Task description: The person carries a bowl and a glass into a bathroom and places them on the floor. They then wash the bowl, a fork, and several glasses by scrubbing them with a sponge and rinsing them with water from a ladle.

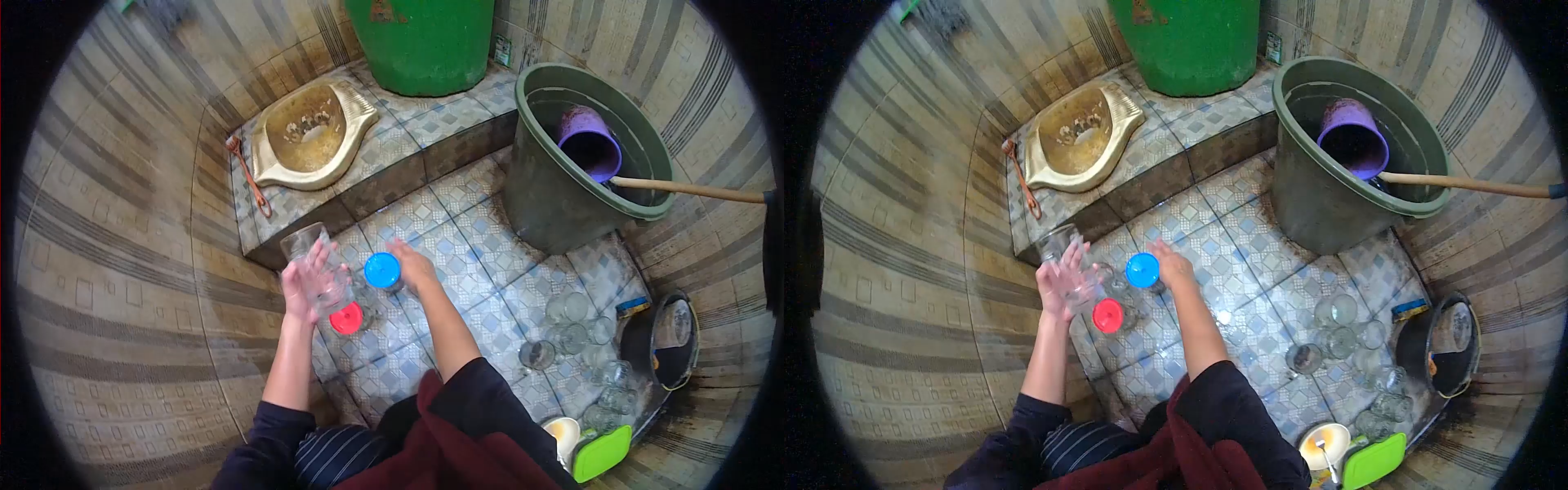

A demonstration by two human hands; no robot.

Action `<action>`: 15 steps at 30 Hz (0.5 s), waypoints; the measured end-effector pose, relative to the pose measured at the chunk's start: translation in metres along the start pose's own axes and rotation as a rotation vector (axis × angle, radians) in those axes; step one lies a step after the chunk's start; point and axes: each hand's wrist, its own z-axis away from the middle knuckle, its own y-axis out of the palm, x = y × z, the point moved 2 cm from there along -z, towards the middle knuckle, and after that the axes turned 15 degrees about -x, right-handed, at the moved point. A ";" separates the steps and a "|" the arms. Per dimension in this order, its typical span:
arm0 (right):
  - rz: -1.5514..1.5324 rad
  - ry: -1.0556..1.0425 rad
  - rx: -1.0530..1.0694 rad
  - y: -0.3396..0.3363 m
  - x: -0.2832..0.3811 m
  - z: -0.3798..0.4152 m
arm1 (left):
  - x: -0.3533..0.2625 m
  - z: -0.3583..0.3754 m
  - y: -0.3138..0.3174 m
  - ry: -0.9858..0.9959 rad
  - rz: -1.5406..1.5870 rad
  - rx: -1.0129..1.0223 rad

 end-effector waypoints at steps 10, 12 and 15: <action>0.031 0.275 0.302 0.002 -0.044 0.031 | 0.024 -0.030 -0.028 -0.118 0.376 0.162; -0.270 0.359 0.262 -0.019 -0.037 0.054 | 0.036 -0.029 -0.015 -0.193 0.460 0.177; -0.568 0.627 0.103 -0.020 -0.054 0.084 | 0.054 -0.022 0.020 -0.323 0.587 0.258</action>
